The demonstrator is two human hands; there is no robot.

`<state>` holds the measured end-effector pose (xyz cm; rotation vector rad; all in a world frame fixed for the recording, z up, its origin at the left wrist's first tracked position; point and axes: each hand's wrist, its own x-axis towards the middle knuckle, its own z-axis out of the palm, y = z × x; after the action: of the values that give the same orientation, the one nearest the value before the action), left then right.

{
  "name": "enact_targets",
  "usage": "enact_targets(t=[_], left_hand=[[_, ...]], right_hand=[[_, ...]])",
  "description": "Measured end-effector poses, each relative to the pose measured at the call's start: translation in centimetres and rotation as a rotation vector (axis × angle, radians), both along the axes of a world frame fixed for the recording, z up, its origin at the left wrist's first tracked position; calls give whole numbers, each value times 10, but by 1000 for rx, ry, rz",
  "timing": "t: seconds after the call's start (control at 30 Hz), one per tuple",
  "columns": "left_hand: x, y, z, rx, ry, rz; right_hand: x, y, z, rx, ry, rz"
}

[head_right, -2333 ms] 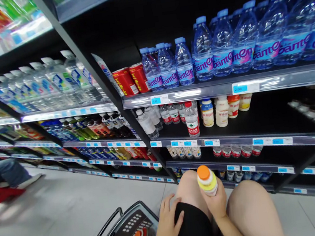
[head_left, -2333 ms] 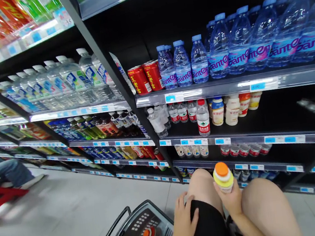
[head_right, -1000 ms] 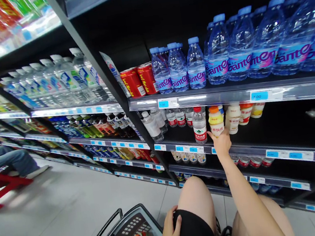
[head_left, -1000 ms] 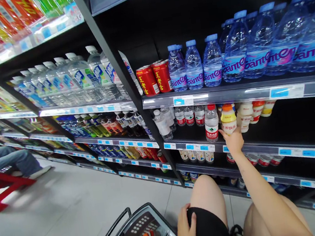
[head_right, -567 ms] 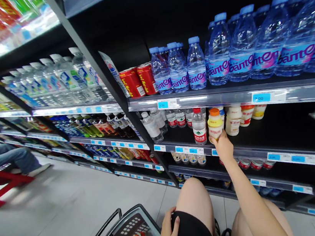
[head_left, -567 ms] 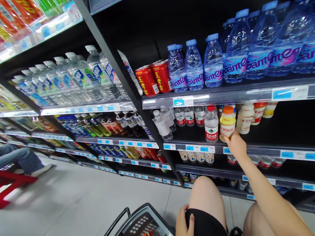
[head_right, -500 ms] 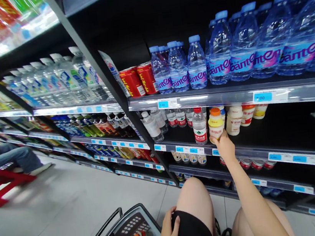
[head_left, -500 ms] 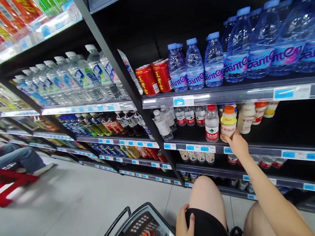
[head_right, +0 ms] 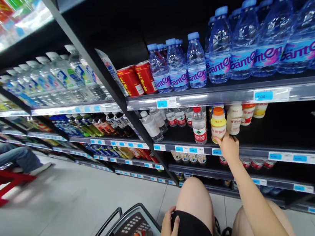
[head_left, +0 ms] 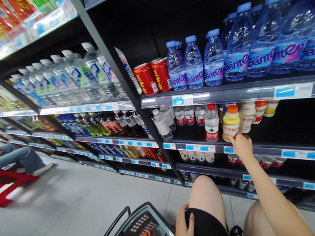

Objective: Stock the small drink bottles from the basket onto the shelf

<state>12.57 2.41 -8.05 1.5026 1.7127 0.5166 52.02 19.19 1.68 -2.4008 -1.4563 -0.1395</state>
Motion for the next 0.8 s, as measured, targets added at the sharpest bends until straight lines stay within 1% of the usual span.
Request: enact_targets(t=[0.17,0.3,0.4,0.53,0.67,0.8], left_hand=[[0,-1,1,-1,6,1],[-1,-1,0,-3,7,-3],[0,-1,1,-2,6,-11],[4,1,6,4,7,0],[7,3,10,-7,-26,21],[7,3,9,-21,-32,28]], right_hand=[[-2,0,7,-55,93,-45],[10,2,5,-90,194,-13],[23,7,-4,-57,255,47],[36,13,-14,7,299,106],[36,12,-14,-2,290,127],[31,7,-10,11,313,122]])
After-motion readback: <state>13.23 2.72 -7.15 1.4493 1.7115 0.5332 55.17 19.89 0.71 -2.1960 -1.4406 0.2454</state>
